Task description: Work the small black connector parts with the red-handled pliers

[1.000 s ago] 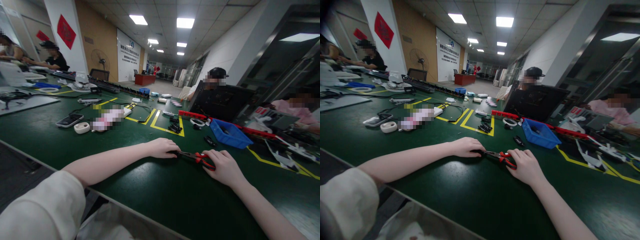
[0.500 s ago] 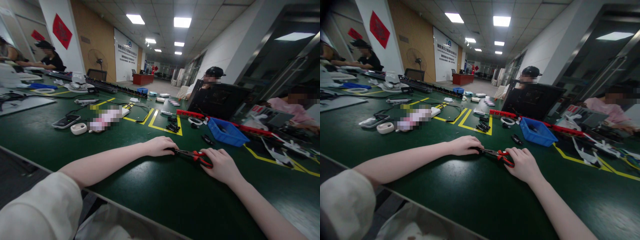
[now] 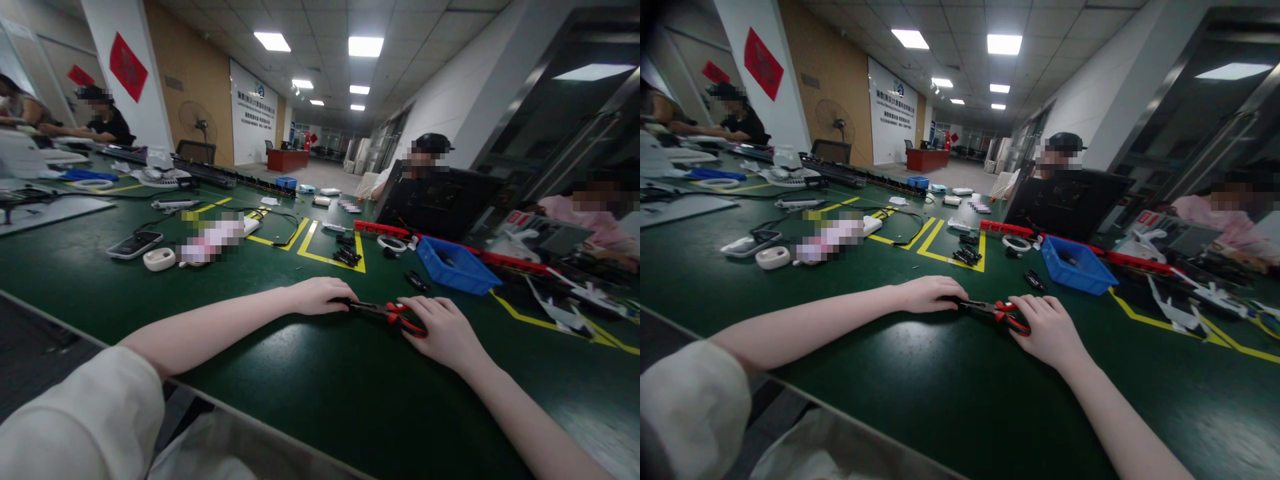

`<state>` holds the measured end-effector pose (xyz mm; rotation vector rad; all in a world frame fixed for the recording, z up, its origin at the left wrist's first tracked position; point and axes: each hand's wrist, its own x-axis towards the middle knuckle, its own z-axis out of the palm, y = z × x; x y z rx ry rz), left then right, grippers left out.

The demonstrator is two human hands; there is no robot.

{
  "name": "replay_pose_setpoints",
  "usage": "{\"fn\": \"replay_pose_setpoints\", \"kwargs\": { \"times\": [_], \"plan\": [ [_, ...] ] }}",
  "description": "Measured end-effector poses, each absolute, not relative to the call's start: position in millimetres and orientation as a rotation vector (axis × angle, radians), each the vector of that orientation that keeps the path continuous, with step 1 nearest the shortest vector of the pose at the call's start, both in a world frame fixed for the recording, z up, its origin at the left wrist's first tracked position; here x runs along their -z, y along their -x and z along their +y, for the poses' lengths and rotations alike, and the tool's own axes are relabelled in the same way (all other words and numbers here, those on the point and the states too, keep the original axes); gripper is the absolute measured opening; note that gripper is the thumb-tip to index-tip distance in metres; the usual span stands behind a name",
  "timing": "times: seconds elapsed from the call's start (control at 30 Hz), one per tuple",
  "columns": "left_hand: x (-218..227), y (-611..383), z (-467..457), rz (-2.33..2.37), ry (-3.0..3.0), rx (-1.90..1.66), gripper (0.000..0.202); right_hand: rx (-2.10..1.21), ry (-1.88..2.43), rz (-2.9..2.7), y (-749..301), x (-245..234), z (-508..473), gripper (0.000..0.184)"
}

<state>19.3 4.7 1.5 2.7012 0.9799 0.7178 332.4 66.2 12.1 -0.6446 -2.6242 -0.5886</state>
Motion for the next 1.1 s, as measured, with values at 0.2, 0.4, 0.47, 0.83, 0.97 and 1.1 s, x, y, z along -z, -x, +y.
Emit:
{"fn": "replay_pose_setpoints", "kwargs": {
  "times": [0.2, 0.4, 0.47, 0.83, 0.97, 1.1],
  "plan": [
    [-3.6, -20.5, 3.6, 1.007, -2.707, -0.709, 0.025, 0.586, 0.633, -2.615, -333.3, -10.8, 68.9, 0.041],
    [-5.5, -20.9, 2.1, 1.027, -2.718, -0.696, 0.025, 0.576, 0.626, -2.625, -334.0, -10.4, 70.0, 0.040],
    [-5.6, -20.9, 1.9, 1.035, -2.726, -0.687, 0.025, 0.566, 0.629, -2.622, -333.9, -10.7, 70.2, 0.041],
    [-8.4, -20.4, -0.4, 1.046, -2.685, -0.652, 0.027, 0.565, 0.623, -2.622, -336.6, -8.3, 74.8, 0.044],
    [-8.8, -20.7, -0.2, 1.076, -2.671, -0.619, 0.028, 0.575, 0.607, -2.603, -334.9, -8.1, 74.5, 0.044],
    [-8.3, -21.2, 0.3, 1.077, -2.688, -0.613, 0.028, 0.581, 0.585, -2.599, -334.6, -9.2, 73.1, 0.038]
  ]
}}
